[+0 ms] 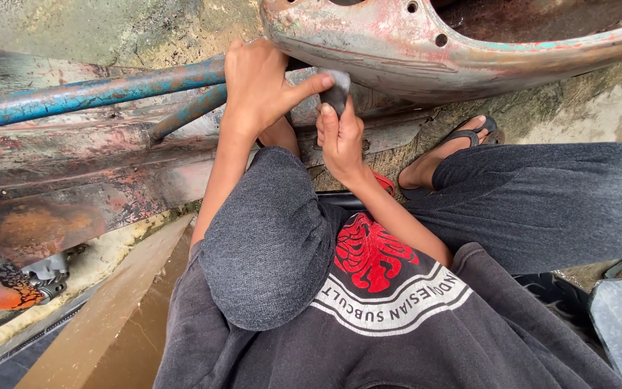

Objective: Sanding and scraping a motorcycle body part to smooth the surface for repair or preparation.

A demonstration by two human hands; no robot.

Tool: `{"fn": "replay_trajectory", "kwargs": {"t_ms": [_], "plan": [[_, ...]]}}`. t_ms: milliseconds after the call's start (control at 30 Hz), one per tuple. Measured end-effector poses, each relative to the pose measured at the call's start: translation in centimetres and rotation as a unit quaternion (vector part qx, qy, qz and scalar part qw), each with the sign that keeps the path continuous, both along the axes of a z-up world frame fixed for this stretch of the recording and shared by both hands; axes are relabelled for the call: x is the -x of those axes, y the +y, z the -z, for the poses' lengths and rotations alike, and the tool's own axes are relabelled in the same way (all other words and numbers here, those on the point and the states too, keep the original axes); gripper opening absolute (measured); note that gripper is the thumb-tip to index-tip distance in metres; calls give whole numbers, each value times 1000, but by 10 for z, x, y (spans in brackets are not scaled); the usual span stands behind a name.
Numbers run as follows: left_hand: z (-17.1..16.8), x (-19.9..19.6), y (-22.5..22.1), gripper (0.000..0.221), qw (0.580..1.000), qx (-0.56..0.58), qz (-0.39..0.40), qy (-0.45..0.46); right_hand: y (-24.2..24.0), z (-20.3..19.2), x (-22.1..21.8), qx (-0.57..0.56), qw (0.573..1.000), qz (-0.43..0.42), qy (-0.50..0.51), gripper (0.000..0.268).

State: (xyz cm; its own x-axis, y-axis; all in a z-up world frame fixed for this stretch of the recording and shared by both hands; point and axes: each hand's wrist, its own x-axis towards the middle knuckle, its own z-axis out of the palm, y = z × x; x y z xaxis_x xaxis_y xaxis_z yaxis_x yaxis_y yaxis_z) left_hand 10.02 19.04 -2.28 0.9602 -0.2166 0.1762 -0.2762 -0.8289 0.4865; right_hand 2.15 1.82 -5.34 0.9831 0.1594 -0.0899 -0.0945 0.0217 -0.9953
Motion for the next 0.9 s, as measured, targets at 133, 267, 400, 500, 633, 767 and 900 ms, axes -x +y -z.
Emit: {"fn": "replay_trajectory", "kwargs": {"t_ms": [133,267,400,500,633,767,900], "plan": [[2,-1,0,97,998,-69,4,-10,-2,12,14,-84,995,23,55,22],[4,-1,-1,93,997,-73,3,-30,-5,13,9,-86,995,21,38,20],[4,-1,-1,91,998,-53,6,-40,-8,7,9,-83,996,25,31,21],[10,0,-1,103,995,-101,-18,-12,-10,2,8,-66,997,19,36,21],[-2,1,-8,87,998,-58,-11,-25,-13,-2,7,-36,998,29,35,24],[-4,-1,-12,78,999,-39,-14,-16,-18,-21,-2,9,1000,13,15,20],[-1,-2,-11,85,998,-58,-6,-26,-21,-27,-3,53,998,11,-21,19]]}}
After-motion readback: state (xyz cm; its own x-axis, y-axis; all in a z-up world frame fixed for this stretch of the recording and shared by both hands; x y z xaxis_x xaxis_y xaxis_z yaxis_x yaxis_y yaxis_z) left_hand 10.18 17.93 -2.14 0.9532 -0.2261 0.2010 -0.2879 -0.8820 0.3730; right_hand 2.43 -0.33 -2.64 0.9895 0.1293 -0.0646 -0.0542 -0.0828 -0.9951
